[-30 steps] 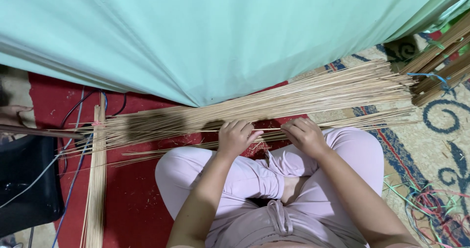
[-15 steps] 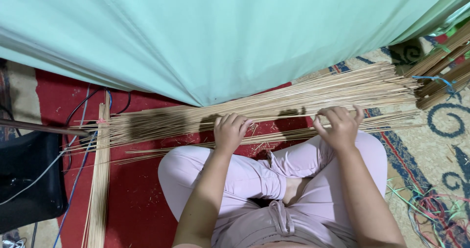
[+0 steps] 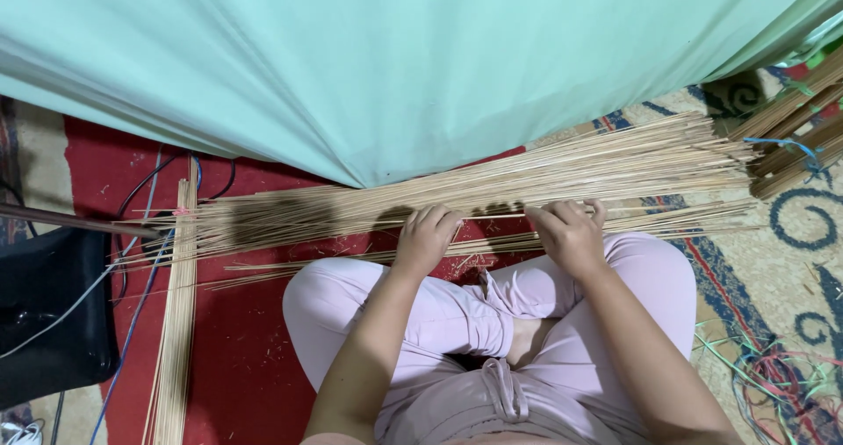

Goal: The person weaves thin wooden sticks into a mat structure while sitting on the floor.

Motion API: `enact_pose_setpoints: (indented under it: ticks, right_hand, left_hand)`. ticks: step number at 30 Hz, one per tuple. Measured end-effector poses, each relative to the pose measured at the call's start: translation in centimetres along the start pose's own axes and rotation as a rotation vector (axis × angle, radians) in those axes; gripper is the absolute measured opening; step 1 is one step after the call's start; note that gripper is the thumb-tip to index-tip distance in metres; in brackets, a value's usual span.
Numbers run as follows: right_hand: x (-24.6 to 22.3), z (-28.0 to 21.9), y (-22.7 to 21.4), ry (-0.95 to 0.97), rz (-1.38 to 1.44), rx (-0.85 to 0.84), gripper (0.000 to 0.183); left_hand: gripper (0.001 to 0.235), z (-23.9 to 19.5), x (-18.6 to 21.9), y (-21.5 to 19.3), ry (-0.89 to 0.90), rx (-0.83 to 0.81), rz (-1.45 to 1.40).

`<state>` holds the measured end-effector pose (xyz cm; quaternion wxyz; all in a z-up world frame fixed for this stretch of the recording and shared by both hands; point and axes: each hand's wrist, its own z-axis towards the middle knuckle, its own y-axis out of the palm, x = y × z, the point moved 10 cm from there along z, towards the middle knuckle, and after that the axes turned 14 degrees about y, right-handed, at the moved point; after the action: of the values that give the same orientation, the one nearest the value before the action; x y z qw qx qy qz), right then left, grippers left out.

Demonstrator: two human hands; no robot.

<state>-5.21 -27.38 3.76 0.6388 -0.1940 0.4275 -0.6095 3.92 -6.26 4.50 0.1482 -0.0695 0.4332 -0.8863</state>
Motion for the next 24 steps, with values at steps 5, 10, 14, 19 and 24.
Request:
enact_pose_setpoints:
  ticks: [5,10,14,19,24]
  right_hand:
    - [5.5,0.2,-0.2,0.191,-0.129,0.008,0.017]
    - [9.3,0.7,-2.0,0.327,-0.205,0.086,0.016]
    - [5.2,0.2,0.3,0.164,-0.145,-0.027,0.018]
    - [0.6,-1.1,2.8,0.016,-0.05,-0.159,0.017]
    - [4.5,0.3,1.5,0.175,-0.086,-0.078,0.012]
  left_hand:
    - [0.012,-1.2,-2.0,0.0,-0.112,-0.017,0.031]
    - [0.012,-2.0,-2.4,0.4,-0.13,-0.016,0.092]
    - [0.009,-1.5,-1.0,0.8,-0.066,-0.008,0.068]
    - [0.014,-1.0,-0.4,0.7,-0.024,-0.009,0.031]
    - [0.015,-2.3,-2.5,1.2,-0.141,-0.059,0.05]
